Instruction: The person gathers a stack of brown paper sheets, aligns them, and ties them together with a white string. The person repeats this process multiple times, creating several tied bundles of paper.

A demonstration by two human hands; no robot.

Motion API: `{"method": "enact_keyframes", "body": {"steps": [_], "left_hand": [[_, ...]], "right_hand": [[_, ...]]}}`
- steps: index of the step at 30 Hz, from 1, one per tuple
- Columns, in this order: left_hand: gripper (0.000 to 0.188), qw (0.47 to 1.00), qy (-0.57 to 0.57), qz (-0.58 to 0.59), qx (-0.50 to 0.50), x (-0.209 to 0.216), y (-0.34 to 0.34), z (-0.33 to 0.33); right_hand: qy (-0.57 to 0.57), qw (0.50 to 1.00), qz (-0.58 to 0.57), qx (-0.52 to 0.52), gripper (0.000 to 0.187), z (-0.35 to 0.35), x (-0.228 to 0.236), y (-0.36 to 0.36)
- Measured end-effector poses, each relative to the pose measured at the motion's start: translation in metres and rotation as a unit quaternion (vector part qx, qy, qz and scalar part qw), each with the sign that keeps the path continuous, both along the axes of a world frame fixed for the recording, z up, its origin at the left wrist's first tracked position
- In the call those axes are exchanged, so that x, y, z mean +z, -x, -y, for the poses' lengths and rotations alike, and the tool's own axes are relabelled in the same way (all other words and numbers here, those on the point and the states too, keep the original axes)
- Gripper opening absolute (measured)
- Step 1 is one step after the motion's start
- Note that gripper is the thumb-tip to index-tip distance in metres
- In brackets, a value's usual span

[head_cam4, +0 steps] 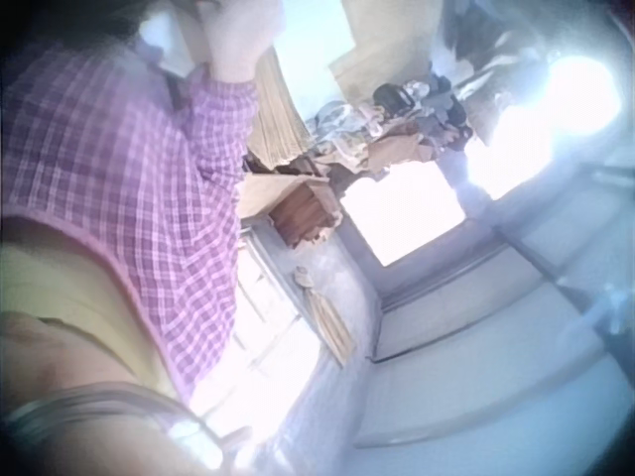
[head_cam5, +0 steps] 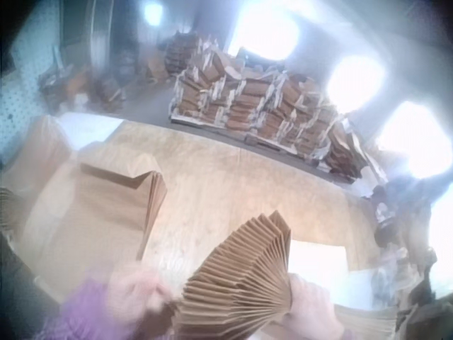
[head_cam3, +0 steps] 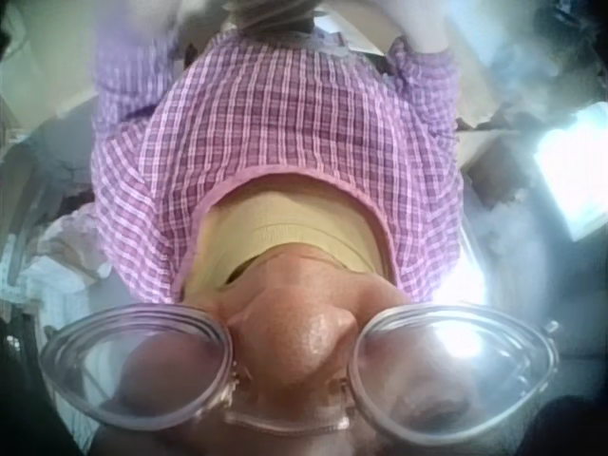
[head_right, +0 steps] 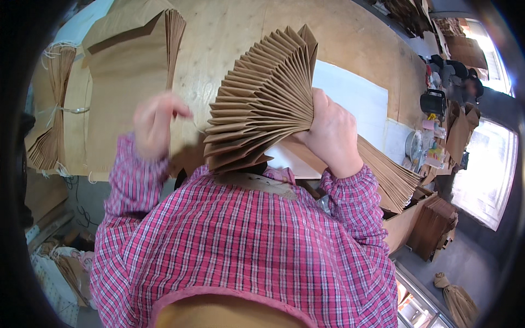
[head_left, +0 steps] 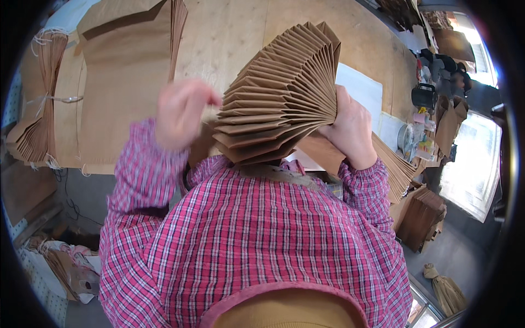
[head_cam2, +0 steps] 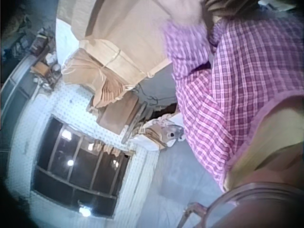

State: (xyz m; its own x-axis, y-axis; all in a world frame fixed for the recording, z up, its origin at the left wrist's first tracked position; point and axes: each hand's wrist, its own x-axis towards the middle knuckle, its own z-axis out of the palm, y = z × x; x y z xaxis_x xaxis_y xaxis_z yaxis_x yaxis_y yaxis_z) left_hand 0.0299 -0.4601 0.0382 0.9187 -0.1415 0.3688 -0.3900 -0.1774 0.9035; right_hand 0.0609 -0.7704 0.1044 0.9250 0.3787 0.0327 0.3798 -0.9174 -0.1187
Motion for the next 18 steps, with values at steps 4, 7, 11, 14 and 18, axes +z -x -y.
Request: {"method": "enact_keyframes", "body": {"steps": [4, 7, 11, 14, 18], "left_hand": [[0.028, 0.987, -0.049, 0.148, -0.042, 0.019, 0.064, 0.012], [0.033, 0.995, -0.025, 0.076, -0.054, 0.02, 0.075, 0.026], [0.037, 0.992, -0.025, -0.041, -0.118, 0.014, 0.082, 0.026], [0.039, 0.976, 0.024, -0.16, -0.143, 0.017, 0.091, 0.025], [0.048, 0.95, 0.147, -0.26, -0.093, 0.025, 0.092, 0.035]], "right_hand": [[0.005, 1.0, 0.001, 0.002, 0.057, -0.001, 0.004, 0.002], [-0.009, 1.0, 0.002, 0.007, 0.056, -0.003, 0.007, 0.003], [-0.014, 0.999, -0.028, -0.017, 0.052, -0.003, 0.007, 0.003], [-0.014, 0.999, -0.03, -0.022, 0.051, -0.002, 0.007, 0.004], [-0.012, 0.999, -0.031, -0.027, 0.051, -0.002, 0.006, 0.004]]}}
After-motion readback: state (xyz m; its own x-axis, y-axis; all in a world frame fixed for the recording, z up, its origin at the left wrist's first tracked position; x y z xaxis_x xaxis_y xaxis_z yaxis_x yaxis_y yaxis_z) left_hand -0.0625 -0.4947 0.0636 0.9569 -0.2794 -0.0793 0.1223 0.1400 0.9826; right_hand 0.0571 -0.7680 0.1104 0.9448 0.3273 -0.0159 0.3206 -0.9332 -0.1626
